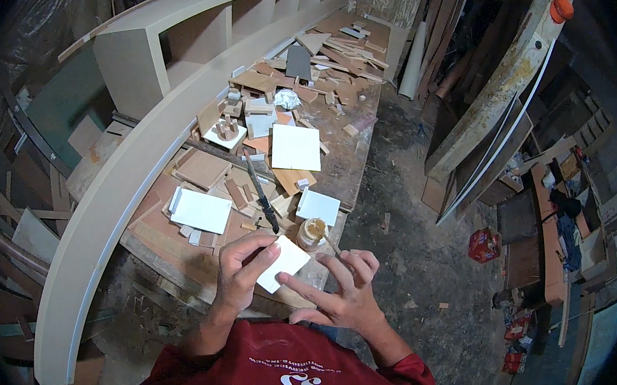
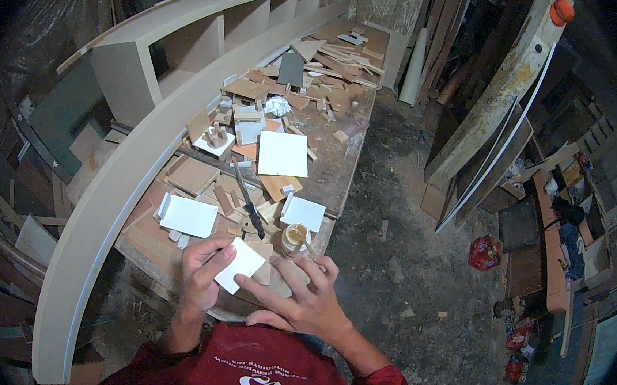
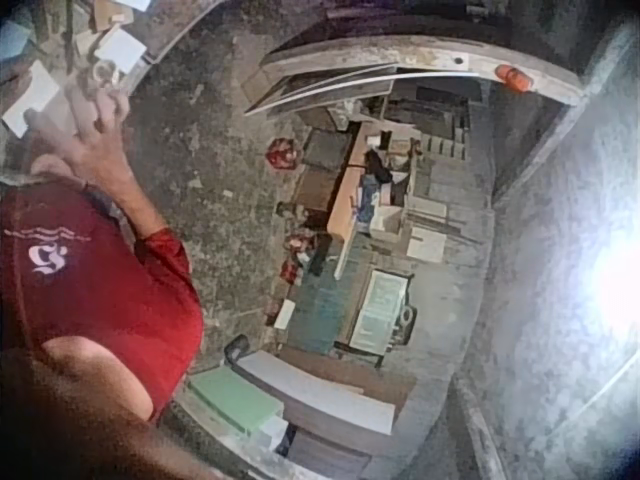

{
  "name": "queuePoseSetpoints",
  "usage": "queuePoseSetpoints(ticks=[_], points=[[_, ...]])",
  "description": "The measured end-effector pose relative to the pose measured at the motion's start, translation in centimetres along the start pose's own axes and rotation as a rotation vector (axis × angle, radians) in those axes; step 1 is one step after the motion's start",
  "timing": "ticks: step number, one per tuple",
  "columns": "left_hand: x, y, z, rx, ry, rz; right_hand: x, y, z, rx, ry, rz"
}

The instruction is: The person applies glue to a small wooden block using a stick and presses it onto a larger wooden piece. They then pick up a white rectangular board and a sanding block, using the sanding block to smooth the surface of the white board.

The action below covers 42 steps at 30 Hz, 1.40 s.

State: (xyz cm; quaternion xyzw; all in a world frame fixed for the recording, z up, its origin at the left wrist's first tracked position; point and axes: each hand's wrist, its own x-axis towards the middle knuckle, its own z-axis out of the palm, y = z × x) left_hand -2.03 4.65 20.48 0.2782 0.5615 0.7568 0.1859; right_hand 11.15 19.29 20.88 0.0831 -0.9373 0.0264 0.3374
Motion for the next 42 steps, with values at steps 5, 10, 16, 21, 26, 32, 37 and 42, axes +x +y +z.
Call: queuePoseSetpoints(ticks=[5,10,16,21,26,32,37,42], points=[[-0.2,0.0,-0.1,0.018,0.016,-0.006,0.7,1.5,-0.6,-0.126,0.067,0.045],[-0.1,-0.2,0.0,0.017,0.012,0.001,0.6,1.0,-0.6,-0.101,0.074,0.046],[0.0,-0.6,0.0,0.046,0.017,-0.01,0.2,0.7,-0.1,-0.096,0.036,-0.024],[-0.1,0.0,0.2,0.01,0.017,-0.037,0.4,1.3,-0.6,-0.151,0.053,0.06],[0.0,-0.5,0.0,-0.002,0.029,-0.008,-0.7,0.1,0.3,-0.072,0.039,-0.055],[-0.2,-0.2,0.0,-0.005,0.024,-0.024,-0.1,1.2,-1.0,-0.138,0.115,0.042],[-0.1,-0.2,0.2,-0.018,0.055,0.009,-0.3,0.9,-0.4,-0.096,0.104,-0.024],[-0.2,-0.5,-0.3,0.005,0.019,-0.005,0.0,0.7,-1.0,-0.089,0.082,0.035]])
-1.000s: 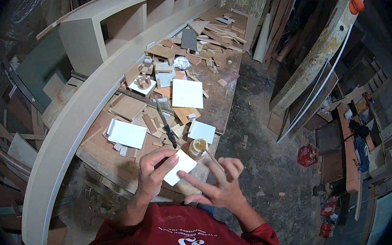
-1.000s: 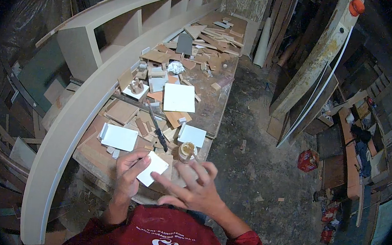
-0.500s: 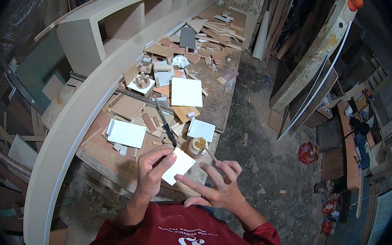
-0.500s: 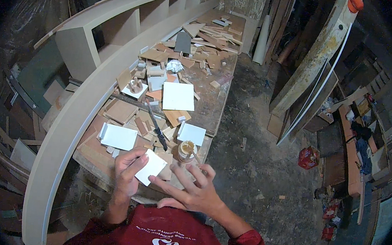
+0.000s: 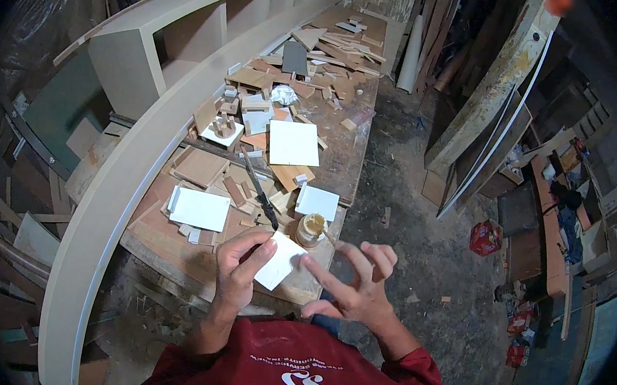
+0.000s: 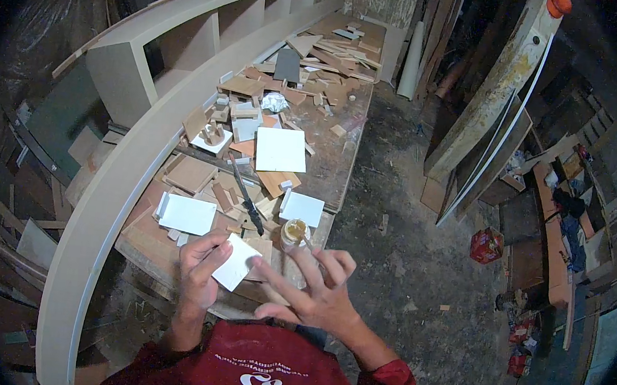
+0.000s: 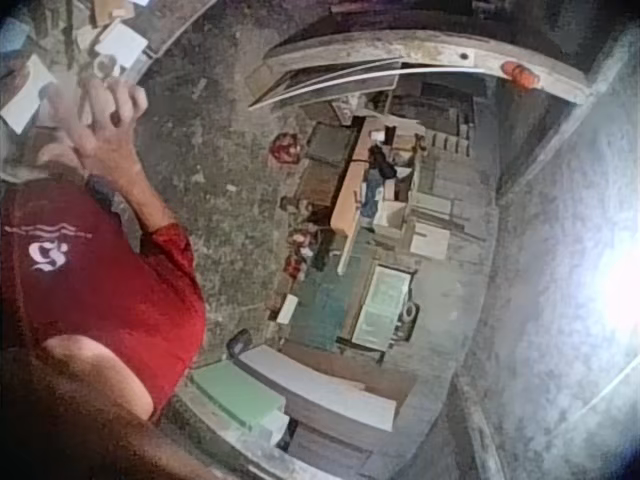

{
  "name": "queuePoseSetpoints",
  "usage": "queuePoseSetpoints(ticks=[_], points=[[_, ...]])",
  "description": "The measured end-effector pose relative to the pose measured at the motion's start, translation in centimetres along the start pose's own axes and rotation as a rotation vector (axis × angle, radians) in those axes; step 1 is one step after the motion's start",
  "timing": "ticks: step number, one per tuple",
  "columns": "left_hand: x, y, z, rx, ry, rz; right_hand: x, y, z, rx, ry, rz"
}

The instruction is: The person applies glue to a small wooden block using a stick and presses it onto a larger wooden piece. They then pick up a white rectangular board and a sanding block, using the sanding block to smooth the surface of the white board.

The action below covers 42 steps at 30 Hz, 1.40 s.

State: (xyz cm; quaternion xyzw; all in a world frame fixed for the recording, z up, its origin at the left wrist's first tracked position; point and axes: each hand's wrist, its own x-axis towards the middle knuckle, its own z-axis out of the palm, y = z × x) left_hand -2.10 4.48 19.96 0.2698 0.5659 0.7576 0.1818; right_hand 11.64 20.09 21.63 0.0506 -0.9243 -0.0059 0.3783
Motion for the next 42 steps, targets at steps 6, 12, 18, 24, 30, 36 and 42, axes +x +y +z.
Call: queuePoseSetpoints(ticks=[6,12,18,24,30,36,42], points=[[0.0,0.1,0.2,-0.014,0.039,-0.007,-0.3,-0.9,0.9,0.084,0.023,-0.123],[-0.2,0.0,0.2,0.046,0.058,0.025,-0.1,-0.6,0.7,0.023,-0.075,-0.029],[0.0,-0.2,0.1,0.054,0.067,0.051,-0.6,-1.3,0.9,0.075,-0.023,-0.059],[0.1,-0.3,0.2,0.042,0.085,0.013,-0.4,-1.4,1.1,0.118,-0.086,-0.149],[0.0,-0.4,0.0,0.042,0.094,0.041,0.4,-1.2,0.9,0.059,-0.12,-0.02],[0.0,-0.4,-0.3,0.04,0.092,0.009,-0.3,-1.7,1.4,0.133,-0.054,-0.109],[0.2,-0.4,-0.2,0.047,0.099,0.005,-0.9,-2.2,2.2,0.144,-0.059,-0.237]])
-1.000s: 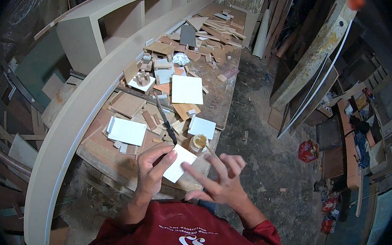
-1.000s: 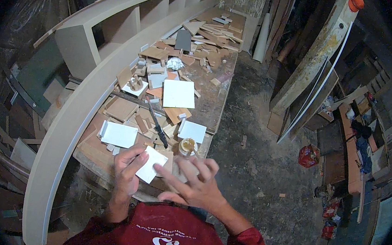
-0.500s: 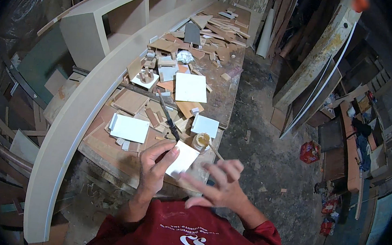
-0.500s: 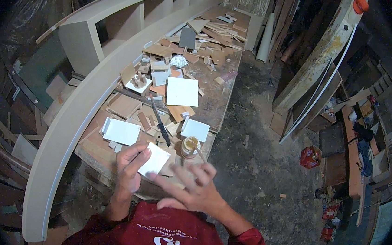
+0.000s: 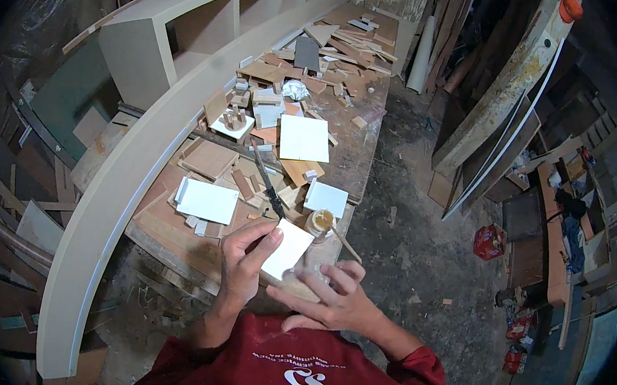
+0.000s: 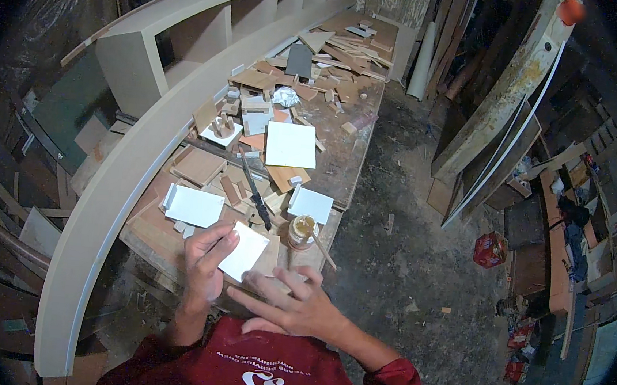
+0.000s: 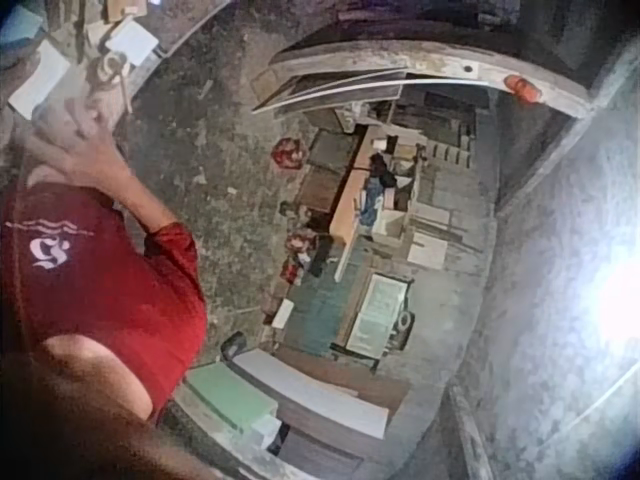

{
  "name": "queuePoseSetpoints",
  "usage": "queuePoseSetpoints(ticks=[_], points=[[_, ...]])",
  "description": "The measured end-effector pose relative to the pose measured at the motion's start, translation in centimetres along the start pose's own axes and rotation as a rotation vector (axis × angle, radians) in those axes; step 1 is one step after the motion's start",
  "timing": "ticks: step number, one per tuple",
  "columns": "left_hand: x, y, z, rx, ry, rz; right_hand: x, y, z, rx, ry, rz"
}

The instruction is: The person applies glue to a small wooden block using a stick and presses it onto a larger wooden piece. They then pick up a white rectangular board and a sanding block, using the sanding block to smooth the surface of the white board.

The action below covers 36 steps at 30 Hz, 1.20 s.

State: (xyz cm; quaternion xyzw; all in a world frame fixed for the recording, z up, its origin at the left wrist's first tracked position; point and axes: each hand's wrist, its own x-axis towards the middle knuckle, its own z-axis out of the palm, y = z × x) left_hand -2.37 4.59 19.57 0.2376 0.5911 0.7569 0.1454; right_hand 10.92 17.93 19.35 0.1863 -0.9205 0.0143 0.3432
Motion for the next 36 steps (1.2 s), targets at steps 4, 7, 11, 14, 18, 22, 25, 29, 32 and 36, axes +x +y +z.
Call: queuePoseSetpoints(ticks=[4,7,11,14,18,22,25,29,32,36], points=[[-0.2,0.2,0.1,-0.015,0.012,0.011,1.1,0.5,-1.2,-0.04,0.064,0.261],[-0.1,0.3,0.2,-0.007,0.006,0.016,0.4,0.2,-0.2,-0.028,-0.005,0.118],[0.0,0.4,0.0,-0.031,-0.005,0.015,0.3,0.0,-0.4,-0.038,0.058,0.148],[-0.1,0.4,0.1,-0.045,0.016,0.018,1.1,0.6,-1.2,-0.054,0.007,0.215],[0.2,0.5,0.1,-0.052,0.001,-0.016,0.2,-0.1,0.1,-0.01,0.013,0.031],[0.0,0.4,0.1,-0.053,0.024,0.017,0.6,0.8,-0.6,-0.039,0.045,0.167],[0.1,0.3,0.1,-0.05,0.018,0.018,0.6,0.5,-0.1,-0.036,-0.071,0.091],[0.0,0.3,0.0,-0.038,0.042,0.019,0.6,-0.1,-0.6,-0.025,-0.011,0.074],[-0.1,0.3,0.1,-0.031,0.045,0.037,1.4,0.2,-0.8,-0.078,-0.025,0.199],[0.0,0.6,0.2,-0.049,0.048,-0.022,0.2,-0.6,0.7,0.008,0.007,-0.029]])
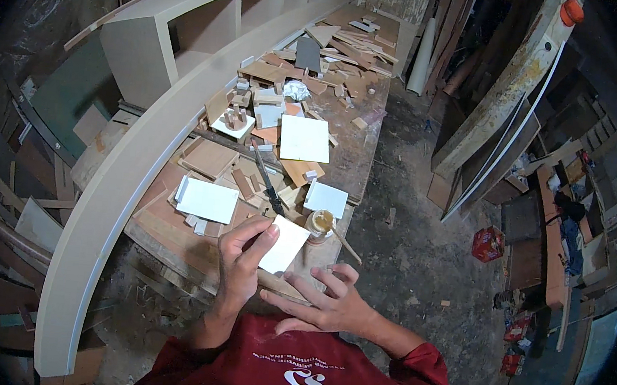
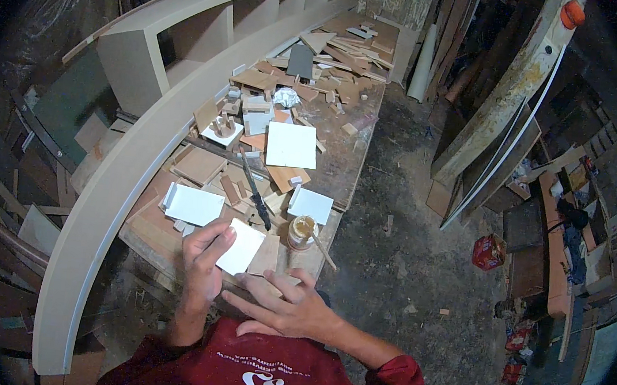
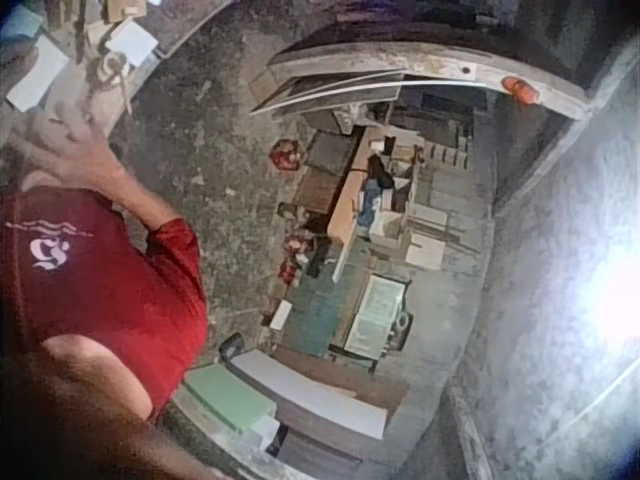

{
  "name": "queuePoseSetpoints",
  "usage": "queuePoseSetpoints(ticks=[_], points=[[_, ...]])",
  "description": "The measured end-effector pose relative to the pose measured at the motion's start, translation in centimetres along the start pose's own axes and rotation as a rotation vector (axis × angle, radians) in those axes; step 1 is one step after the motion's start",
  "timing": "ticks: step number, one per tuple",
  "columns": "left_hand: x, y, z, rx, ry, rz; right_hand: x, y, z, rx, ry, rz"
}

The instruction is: The person applies glue to a small wooden block using a stick and presses it onto a larger wooden piece. They then pick up a white rectangular board and a sanding block, using the sanding block to smooth the surface of the white board.

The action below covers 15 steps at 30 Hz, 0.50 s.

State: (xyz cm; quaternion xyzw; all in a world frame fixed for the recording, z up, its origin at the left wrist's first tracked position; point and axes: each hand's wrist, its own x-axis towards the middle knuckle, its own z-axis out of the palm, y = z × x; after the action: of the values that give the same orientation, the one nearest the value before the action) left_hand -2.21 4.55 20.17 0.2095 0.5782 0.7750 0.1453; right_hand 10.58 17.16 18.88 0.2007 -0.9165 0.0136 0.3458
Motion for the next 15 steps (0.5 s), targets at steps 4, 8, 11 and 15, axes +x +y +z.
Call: queuePoseSetpoints(ticks=[4,8,11,15], points=[[-0.1,-0.2,-0.2,0.012,0.017,0.042,0.9,0.9,-1.2,-0.065,0.085,0.225],[0.0,-0.3,-0.1,0.014,0.008,0.036,0.2,0.5,-0.2,-0.02,-0.057,0.005],[-0.1,-0.2,-0.1,-0.001,0.011,0.029,0.2,1.1,-0.7,-0.063,0.055,0.086],[-0.3,0.2,-0.3,-0.005,-0.003,0.017,1.4,3.5,-1.9,-0.151,0.021,0.228]])
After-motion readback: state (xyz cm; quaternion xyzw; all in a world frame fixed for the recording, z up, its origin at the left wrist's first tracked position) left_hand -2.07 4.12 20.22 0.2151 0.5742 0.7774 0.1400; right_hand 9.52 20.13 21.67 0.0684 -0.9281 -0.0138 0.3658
